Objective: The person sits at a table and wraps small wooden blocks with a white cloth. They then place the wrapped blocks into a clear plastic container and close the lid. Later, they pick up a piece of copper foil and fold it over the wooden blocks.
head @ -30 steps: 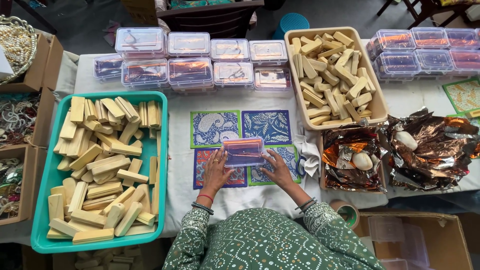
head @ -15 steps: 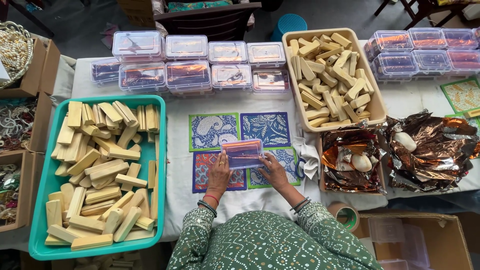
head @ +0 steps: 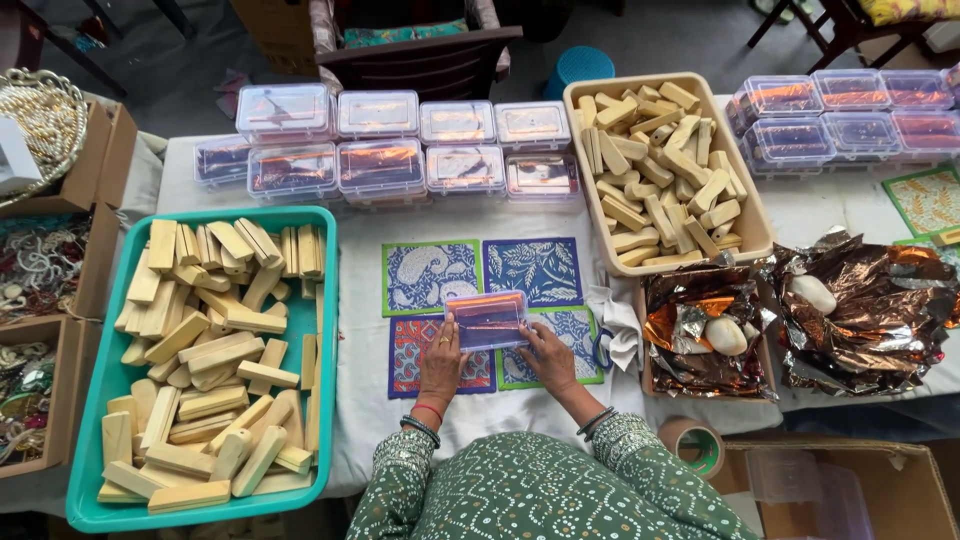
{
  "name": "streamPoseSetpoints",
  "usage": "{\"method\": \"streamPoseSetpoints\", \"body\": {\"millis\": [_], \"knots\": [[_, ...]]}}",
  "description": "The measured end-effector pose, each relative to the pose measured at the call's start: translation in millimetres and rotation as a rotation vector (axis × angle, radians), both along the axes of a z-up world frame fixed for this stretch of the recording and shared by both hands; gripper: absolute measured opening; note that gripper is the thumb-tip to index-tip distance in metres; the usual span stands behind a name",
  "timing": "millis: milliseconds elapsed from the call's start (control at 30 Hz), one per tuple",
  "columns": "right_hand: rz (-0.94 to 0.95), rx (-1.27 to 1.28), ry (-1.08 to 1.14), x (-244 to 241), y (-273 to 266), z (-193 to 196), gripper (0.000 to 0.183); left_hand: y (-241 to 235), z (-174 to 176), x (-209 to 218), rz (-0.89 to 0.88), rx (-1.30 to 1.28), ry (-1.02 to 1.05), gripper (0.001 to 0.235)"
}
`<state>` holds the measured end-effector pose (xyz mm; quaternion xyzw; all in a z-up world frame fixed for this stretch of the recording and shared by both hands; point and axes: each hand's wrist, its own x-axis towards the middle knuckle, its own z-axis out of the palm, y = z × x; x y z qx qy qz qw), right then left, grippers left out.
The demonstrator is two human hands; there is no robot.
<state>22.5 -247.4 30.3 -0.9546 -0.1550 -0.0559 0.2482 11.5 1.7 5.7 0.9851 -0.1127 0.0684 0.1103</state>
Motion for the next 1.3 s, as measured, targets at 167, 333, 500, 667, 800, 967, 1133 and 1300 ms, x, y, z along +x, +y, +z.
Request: {"method": "streamPoseSetpoints", "body": {"millis": [167,333,500,667,800,967,1133,1300], "knots": [[-0.008,0.022,-0.060,1,1,-10,0.047,-3,2,0,0.029,-0.031,0.007,0.077],[-0.102,0.327,0.016,8,-3,-37,0.050,-2,2,-1,0.057,-0.114,0.031,0.078],[-0.427,0.639,0.459,21,-4,-88,0.048,-2,3,-4,0.084,-0.137,0.031,0.081],[-0.419,0.891,0.526,29,7,-82,0.055,2,11,-7,0.156,-0.284,0.155,0.077],[-0.471,1.117,0.721,25,19,-46,0.067,4,9,-9,0.235,-0.375,0.155,0.074],[-0.438,1.011,0.783,19,22,-34,0.067,9,-16,-7,0.186,-0.357,0.169,0.075],[-0.392,1.037,0.767,20,21,-34,0.068,11,-3,-8,0.204,-0.381,0.190,0.077],[-0.435,1.137,0.745,28,23,-23,0.069,13,2,-9,0.299,-0.649,0.077,0.068]]}}
